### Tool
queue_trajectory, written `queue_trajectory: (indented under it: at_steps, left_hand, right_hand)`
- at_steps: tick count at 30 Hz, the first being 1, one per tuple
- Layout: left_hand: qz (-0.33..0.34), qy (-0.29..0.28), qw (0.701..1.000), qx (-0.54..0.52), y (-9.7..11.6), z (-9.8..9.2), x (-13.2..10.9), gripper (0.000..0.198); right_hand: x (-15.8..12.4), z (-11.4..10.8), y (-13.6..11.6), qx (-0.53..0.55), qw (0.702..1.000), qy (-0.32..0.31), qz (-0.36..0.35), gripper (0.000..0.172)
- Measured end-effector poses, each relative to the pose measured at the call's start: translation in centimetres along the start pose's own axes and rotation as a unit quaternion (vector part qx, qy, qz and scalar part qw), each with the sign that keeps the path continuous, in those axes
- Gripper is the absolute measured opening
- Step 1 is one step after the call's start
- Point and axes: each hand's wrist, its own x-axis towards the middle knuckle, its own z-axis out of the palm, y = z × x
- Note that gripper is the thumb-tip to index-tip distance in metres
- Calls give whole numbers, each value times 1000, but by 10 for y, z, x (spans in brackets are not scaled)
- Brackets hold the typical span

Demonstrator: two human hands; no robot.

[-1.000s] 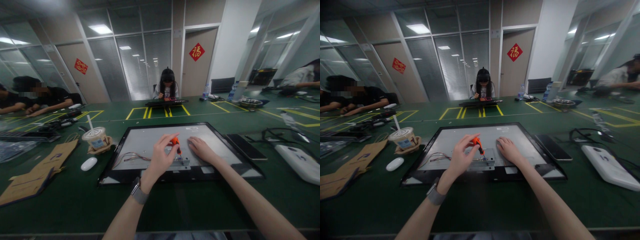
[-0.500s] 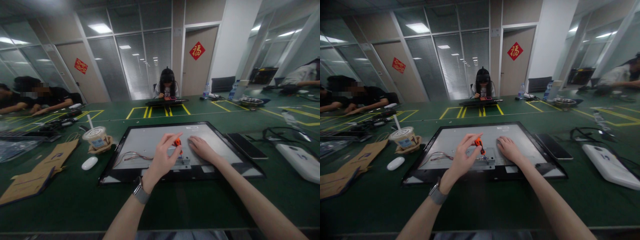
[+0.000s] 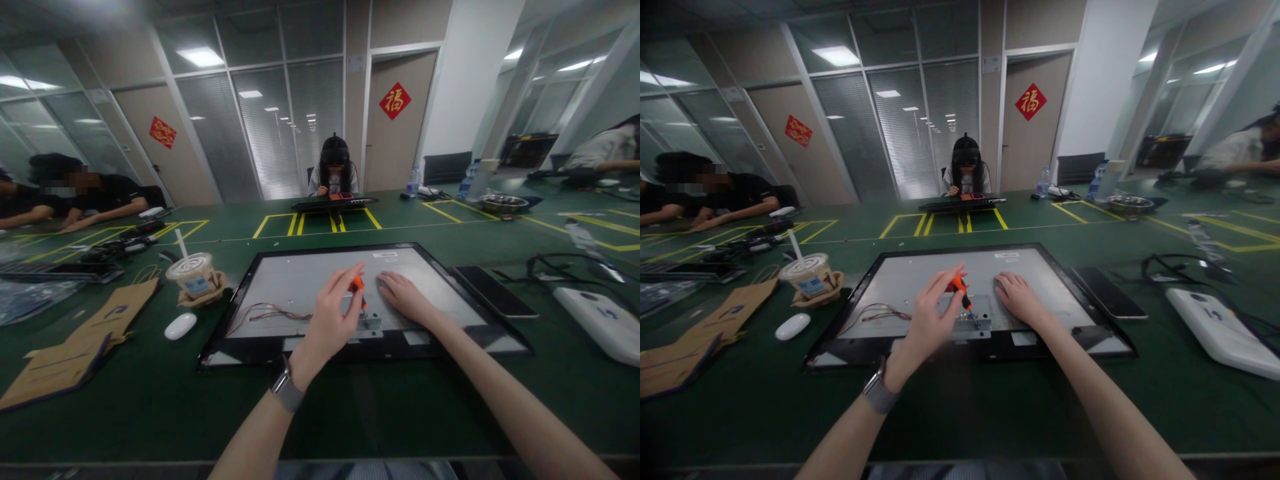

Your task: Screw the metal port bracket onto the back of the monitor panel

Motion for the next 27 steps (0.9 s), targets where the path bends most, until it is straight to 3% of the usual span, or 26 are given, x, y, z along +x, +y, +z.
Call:
queue_trajectory:
  at_steps: [5, 9, 15, 21, 27]
  left_hand:
    - [12, 26, 999, 37, -1, -1, 0, 31]
    - [-7, -16, 1000, 23, -1, -3, 1, 43]
    - [-45, 22, 999, -1, -8, 1, 1, 36]
    - [-48, -14, 998, -39, -7, 1, 1, 46]
    - [-42, 13, 999, -14, -4, -2, 4, 31]
  right_hand:
    - [0, 3, 1, 8, 1000, 9, 7, 40]
    - [0, 2, 1, 3, 1000, 6, 1, 40]
    - [-1, 0, 1, 0, 1000, 3, -5, 39]
    - [-1, 0, 0, -2, 1000, 6, 0, 39]
    - [-1, -4, -2, 11, 1000, -3, 2, 39]
